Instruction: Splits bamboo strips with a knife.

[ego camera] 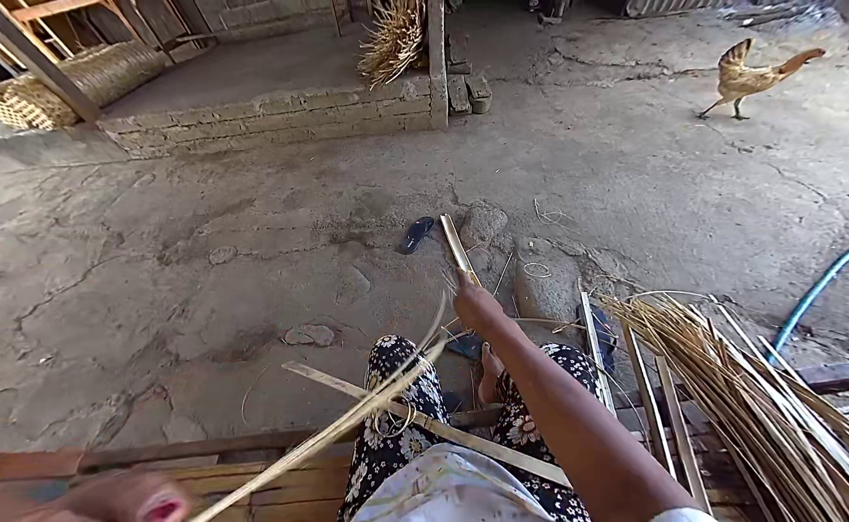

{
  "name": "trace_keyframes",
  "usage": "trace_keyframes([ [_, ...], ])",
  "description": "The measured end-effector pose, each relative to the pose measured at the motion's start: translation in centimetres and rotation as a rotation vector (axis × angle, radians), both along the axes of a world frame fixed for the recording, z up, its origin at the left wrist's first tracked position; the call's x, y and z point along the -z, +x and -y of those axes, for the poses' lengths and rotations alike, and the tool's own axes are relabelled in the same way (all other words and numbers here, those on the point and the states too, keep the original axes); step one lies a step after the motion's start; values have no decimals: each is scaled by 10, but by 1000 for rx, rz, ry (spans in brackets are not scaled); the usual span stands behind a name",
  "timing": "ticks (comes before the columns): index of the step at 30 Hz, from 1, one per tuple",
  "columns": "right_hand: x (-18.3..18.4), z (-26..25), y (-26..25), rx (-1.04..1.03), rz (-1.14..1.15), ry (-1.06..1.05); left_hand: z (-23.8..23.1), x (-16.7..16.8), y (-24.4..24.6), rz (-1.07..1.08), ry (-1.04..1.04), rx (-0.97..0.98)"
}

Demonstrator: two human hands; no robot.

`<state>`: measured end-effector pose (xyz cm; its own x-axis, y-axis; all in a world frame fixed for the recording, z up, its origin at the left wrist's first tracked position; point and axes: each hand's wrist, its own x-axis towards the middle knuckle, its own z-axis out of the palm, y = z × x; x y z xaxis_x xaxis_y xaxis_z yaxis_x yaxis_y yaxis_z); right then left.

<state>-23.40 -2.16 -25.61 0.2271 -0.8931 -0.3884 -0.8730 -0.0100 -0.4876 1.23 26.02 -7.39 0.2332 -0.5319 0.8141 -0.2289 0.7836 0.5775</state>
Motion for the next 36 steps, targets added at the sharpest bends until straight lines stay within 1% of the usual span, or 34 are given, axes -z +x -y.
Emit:
trace_keyframes([
  [1, -3, 2, -9, 11, 20, 3, 3, -8, 8, 15, 29, 8],
  [2, -14, 0, -13, 6, 53, 14, 14, -12, 15, 35, 52, -21],
  [4, -50, -23, -10, -64, 198, 24, 55, -11, 19, 98, 111, -67],
  [5, -71, -39, -7, -127, 291, -4, 78, -9, 17, 138, 162, -66],
  [7, -106, -75, -2, -274, 518, -174, 116, -1, 10, 144, 270, 37],
  [9, -120, -98, 3, -406, 763, -406, 141, 6, -7, 95, 373, 175],
  [10, -123, -104, 5, -430, 851, -468, 149, 9, -19, 56, 415, 230],
  [11, -123, -108, 7, -418, 909, -495, 154, 12, -31, 9, 449, 266],
  [13, -122, -109, 9, -303, 1000, -485, 157, 20, -50, -96, 502, 298],
  [14, -122, -108, 8, -233, 1040, -468, 157, 28, -54, -97, 531, 299],
  [18, -125, -102, -5, -19, 1131, -419, 136, 79, -68, 75, 727, 272],
  [20, -125, -99, -10, -1, 1099, -397, 123, 94, -74, 29, 814, 304],
  [21, -124, -97, -12, -17, 1046, -391, 120, 97, -74, -11, 835, 322],
  [23, -121, -95, -17, -83, 896, -415, 118, 96, -67, -82, 875, 343],
  [25, -114, -95, -21, -172, 691, -498, 116, 94, -63, -92, 902, 312],
  [27, -104, -98, -24, -237, 489, -567, 115, 97, -58, -35, 896, 242],
  [31, -84, -101, -30, -367, 137, -594, 121, 109, -40, 165, 897, 64],
  [33, -74, -100, -31, -409, 43, -628, 123, 114, -33, 243, 885, 42],
  [36, -67, -98, -30, -443, -10, -643, 122, 114, -34, 431, 917, -38],
])
